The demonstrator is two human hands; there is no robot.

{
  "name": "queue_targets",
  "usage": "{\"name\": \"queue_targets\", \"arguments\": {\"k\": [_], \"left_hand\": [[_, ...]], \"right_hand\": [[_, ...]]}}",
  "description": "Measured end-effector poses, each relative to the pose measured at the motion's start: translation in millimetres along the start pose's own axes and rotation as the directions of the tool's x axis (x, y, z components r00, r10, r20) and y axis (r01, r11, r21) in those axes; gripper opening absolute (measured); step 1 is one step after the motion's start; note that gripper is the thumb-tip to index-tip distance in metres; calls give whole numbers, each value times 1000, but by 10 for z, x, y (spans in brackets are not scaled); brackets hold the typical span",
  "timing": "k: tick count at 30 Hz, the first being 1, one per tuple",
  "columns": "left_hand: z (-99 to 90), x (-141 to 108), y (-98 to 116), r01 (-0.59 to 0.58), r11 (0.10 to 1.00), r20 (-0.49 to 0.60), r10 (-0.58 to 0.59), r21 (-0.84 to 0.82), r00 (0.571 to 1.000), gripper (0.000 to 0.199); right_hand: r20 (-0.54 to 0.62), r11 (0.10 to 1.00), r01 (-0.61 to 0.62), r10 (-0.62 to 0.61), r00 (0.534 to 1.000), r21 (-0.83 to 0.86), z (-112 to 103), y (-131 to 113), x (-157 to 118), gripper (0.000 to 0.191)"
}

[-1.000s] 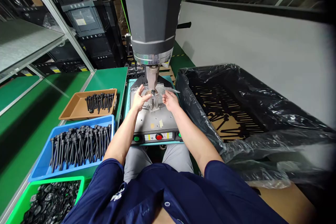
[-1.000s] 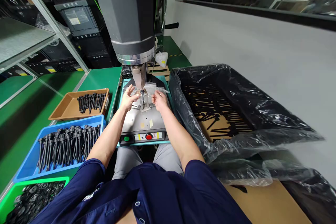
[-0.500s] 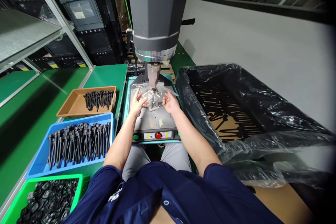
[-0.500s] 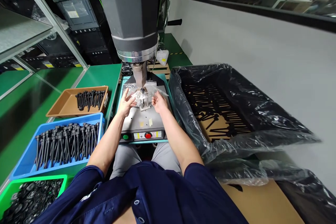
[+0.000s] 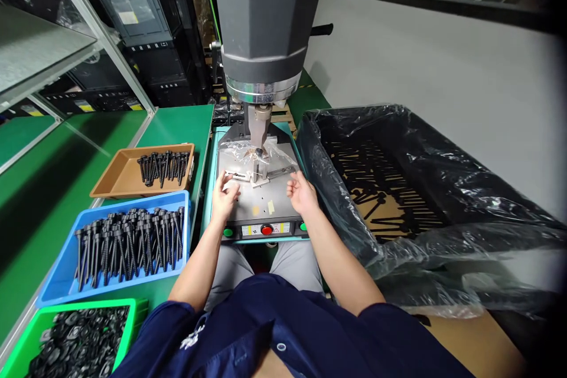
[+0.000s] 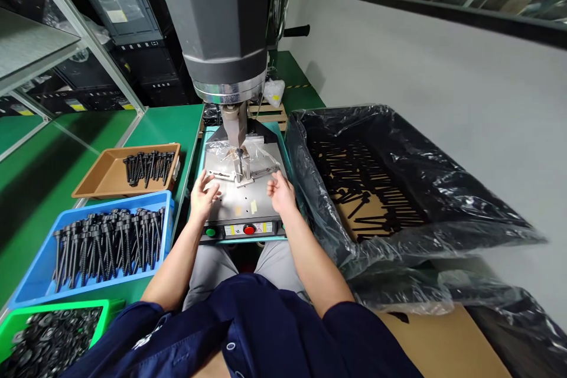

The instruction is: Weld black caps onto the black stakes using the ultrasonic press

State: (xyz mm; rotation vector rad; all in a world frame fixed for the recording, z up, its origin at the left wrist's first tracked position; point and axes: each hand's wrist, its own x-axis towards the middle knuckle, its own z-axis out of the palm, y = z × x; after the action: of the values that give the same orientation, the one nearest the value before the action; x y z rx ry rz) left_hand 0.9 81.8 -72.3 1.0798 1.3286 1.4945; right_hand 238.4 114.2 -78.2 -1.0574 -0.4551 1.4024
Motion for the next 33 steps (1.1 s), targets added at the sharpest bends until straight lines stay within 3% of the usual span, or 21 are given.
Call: {"name": "queue_targets", "arguments": {"k": [2,3,6,8,10,14,23,28,33], "left_hand": [[-177,-259,-93,-56,989,-150,76,135,986,67],[-277,-394,-155,-71,973,-216,119,219,969,60],[-573,-742,-391,-81,880,-247,218,469,944,56],[-720,-880,-563,-40,817,-204,190,575,960,65],[-802,-932,-710,17,794,-151,95,608,984,74],[-842,-896,-850,43,788,-81,9,614,997,78],[-1060,-886,-971,-35,789,62,-5,614,998,82],[-1065,-898,-984,-24,767,48,-9,641,999,81],[-1086,-881,-970,-43,790,108,-29,612,994,86]], "right_hand": [[-31,954,211,-222,974,-215,-311,84,-160,44],[-52,882,295,-336,940,-366,-485,128,-241,46],[22,493,409,-618,786,-768,-1002,279,-454,41],[134,259,390,-659,740,-883,-1278,405,-547,44],[194,158,357,-610,768,-921,-1462,547,-595,54],[219,152,339,-513,830,-928,-1616,769,-602,70],[263,131,358,-460,848,-924,-1757,797,-578,75],[219,143,320,-474,853,-937,-1732,821,-577,75],[234,165,330,-426,874,-930,-1733,777,-594,77]]}}
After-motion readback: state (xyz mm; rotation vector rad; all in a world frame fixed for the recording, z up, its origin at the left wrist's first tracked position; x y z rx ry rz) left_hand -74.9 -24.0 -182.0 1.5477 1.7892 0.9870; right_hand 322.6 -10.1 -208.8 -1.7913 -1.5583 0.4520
